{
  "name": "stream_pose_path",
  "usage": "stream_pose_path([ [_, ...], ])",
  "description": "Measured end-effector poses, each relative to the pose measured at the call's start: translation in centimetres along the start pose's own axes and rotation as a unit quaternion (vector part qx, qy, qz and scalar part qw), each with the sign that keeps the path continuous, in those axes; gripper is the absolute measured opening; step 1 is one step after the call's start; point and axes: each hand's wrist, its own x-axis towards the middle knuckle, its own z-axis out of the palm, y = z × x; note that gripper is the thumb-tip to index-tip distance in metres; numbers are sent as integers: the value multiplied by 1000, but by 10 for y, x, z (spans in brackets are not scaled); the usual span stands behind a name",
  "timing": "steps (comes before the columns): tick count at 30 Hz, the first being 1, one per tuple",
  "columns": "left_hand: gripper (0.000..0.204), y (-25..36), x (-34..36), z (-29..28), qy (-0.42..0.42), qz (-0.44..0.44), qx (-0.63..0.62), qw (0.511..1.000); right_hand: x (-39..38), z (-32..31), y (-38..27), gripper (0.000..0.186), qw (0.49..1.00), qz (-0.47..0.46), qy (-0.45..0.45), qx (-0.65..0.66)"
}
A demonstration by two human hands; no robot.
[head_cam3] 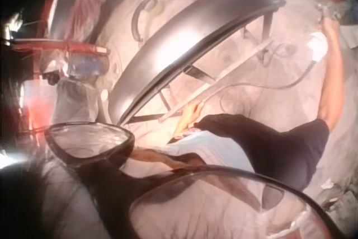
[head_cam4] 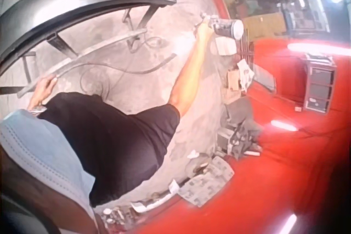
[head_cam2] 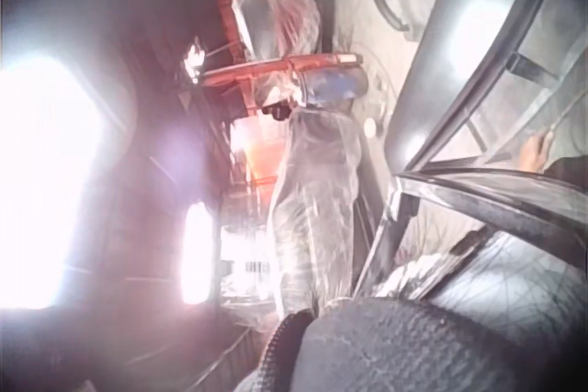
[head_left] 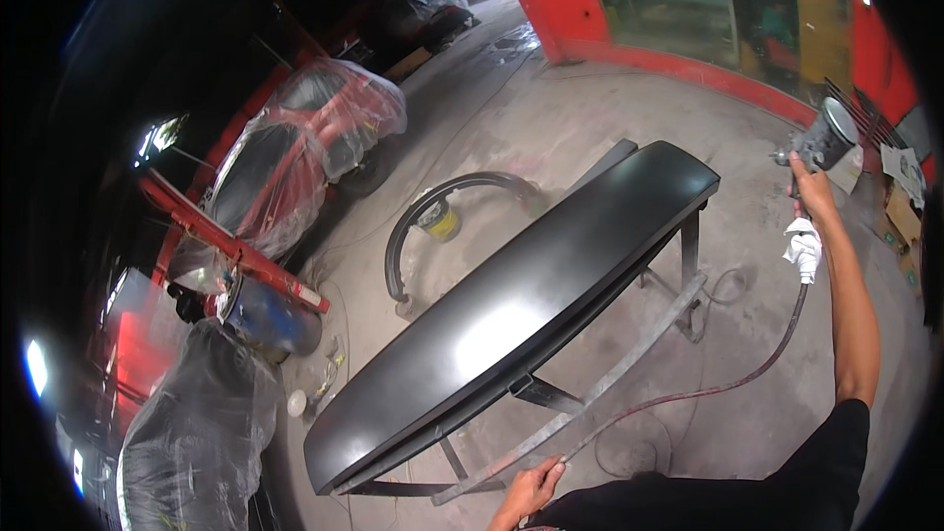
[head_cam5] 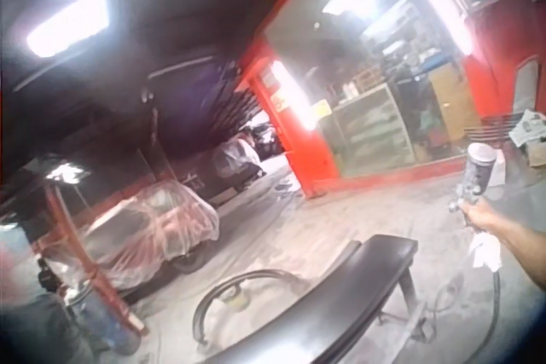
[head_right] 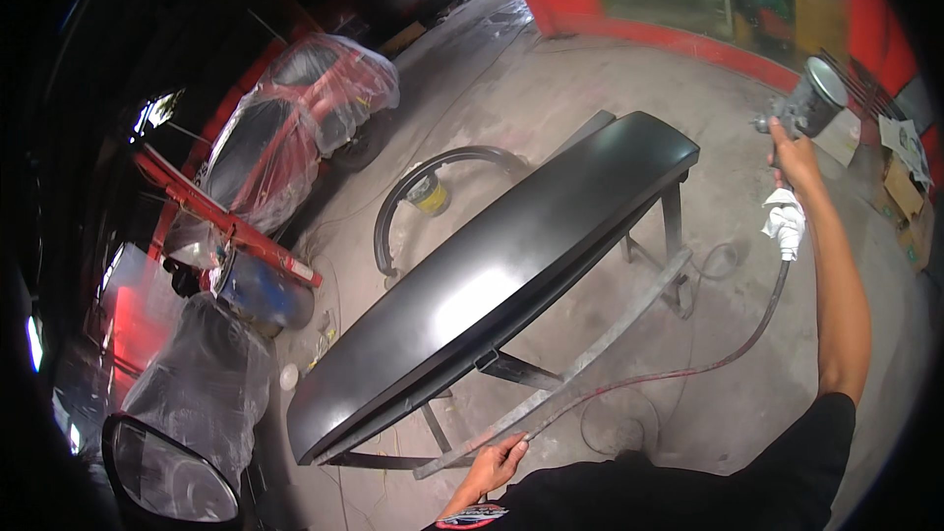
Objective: The person uses a spray gun to apply paint to a fender flare and a car panel on a stand. They wipe the nozzle with a cloth between sprays and move around the parts to cover all surfaces.
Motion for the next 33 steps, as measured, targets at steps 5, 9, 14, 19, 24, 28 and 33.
stream_pose_path([
  [5, 37, 12, 0, 0, -40, -24, -16, 999, -7, -10, -2, 56, 997, -35, 36, -59],
  [9, 37, 6, -17, -6, -50, -18, -16, 998, -72, 7, -36, 57, 995, -35, -49, -76],
  [14, 38, -21, -36, -15, -53, -13, -8, 998, -174, 28, -95, 52, 981, -62, -172, -57],
  [19, 37, -88, -75, -16, -16, 46, -40, 998, -294, 45, -131, 51, 964, -85, -249, -47],
  [24, 36, -166, -131, -32, 35, 35, -79, 996, -419, 113, -164, 49, 929, -102, -353, -37],
  [28, 34, -211, -173, -47, 70, 19, -100, 992, -510, 167, -177, 48, 896, -100, -431, -29],
  [33, 34, -231, -216, -56, 138, 12, -133, 981, -604, 223, -189, 46, 857, -93, -506, -26],
])
